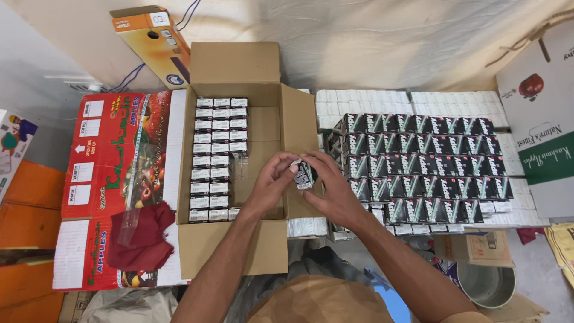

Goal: The person transfers small black and white boxes from a large cardboard box to a white surface, arranging them in neat rows. The person handles the boxes one at a time, placing them in an organized pattern.

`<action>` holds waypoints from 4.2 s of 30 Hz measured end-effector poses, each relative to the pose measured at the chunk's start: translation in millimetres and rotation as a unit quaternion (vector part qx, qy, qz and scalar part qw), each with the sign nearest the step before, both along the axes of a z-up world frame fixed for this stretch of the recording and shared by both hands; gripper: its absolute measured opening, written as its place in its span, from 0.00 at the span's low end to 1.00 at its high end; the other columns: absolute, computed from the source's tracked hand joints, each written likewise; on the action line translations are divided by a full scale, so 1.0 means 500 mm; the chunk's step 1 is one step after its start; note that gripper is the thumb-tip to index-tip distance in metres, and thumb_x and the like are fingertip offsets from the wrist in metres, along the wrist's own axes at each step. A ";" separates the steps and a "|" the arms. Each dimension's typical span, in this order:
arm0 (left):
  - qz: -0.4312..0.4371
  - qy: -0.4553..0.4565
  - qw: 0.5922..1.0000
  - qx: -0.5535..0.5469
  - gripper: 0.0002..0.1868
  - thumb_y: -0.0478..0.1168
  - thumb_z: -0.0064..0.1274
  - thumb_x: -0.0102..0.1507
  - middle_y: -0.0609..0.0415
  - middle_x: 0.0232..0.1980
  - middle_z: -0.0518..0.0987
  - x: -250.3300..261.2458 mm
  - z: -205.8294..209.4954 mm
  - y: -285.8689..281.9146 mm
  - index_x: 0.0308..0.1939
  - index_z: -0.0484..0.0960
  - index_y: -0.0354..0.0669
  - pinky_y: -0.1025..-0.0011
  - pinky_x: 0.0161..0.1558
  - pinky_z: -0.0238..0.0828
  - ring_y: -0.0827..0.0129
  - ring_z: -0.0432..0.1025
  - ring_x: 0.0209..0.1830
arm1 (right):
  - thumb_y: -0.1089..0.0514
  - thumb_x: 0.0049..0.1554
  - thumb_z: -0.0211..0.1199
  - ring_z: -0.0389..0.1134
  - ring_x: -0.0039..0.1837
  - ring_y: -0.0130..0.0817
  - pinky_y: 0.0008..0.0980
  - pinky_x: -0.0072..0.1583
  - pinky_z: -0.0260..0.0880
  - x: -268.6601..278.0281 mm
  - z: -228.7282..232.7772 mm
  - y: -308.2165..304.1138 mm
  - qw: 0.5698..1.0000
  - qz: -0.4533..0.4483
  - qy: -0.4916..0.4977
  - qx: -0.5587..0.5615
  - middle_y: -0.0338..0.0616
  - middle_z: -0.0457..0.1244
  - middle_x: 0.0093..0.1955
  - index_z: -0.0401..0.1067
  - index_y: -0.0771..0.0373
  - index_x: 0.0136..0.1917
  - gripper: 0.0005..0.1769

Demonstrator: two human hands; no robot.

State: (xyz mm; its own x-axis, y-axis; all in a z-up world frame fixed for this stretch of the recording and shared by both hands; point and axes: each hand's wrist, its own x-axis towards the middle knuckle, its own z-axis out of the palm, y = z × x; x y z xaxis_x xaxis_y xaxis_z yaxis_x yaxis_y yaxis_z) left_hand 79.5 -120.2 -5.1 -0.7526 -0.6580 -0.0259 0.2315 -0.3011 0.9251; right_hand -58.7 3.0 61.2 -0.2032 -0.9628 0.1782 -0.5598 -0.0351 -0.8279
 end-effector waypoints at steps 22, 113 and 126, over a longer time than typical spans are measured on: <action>-0.093 -0.206 0.974 -0.019 0.13 0.42 0.63 0.60 0.50 0.32 0.79 -0.078 -0.039 0.211 0.38 0.82 0.35 0.76 0.29 0.75 0.72 0.77 0.28 | 0.66 0.52 0.70 0.69 0.58 0.61 0.61 0.58 0.74 -0.100 -0.045 0.302 0.991 -0.062 0.040 0.112 0.52 0.56 0.69 0.65 0.56 0.74 0.37; 0.209 -0.068 0.871 0.439 0.43 0.70 0.32 0.69 0.47 0.77 0.58 0.076 -0.084 -0.124 0.82 0.45 0.56 0.54 0.72 0.59 0.50 0.62 0.74 | 0.57 0.51 0.66 0.67 0.60 0.61 0.56 0.58 0.71 0.107 -0.226 -0.381 0.967 0.046 0.195 0.156 0.53 0.61 0.53 0.63 0.58 0.56 0.21; 0.191 0.021 0.883 0.429 0.16 0.50 0.63 0.63 0.53 0.40 0.75 0.067 0.064 -0.086 0.42 0.73 0.48 0.59 0.54 0.81 0.58 0.81 0.42 | 0.51 0.55 0.64 0.74 0.57 0.45 0.47 0.60 0.72 0.077 -0.043 -0.255 0.987 -0.087 -0.068 0.120 0.48 0.72 0.51 0.72 0.56 0.62 0.21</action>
State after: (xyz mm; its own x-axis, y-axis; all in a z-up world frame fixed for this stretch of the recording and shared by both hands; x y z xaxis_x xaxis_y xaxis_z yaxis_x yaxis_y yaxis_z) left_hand 113.0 -163.3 26.8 -0.4928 -0.6156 -0.6150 0.4957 -0.7795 0.3830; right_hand -20.4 -124.4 39.9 -0.3760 -0.9221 -0.0911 -0.4224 0.2581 -0.8689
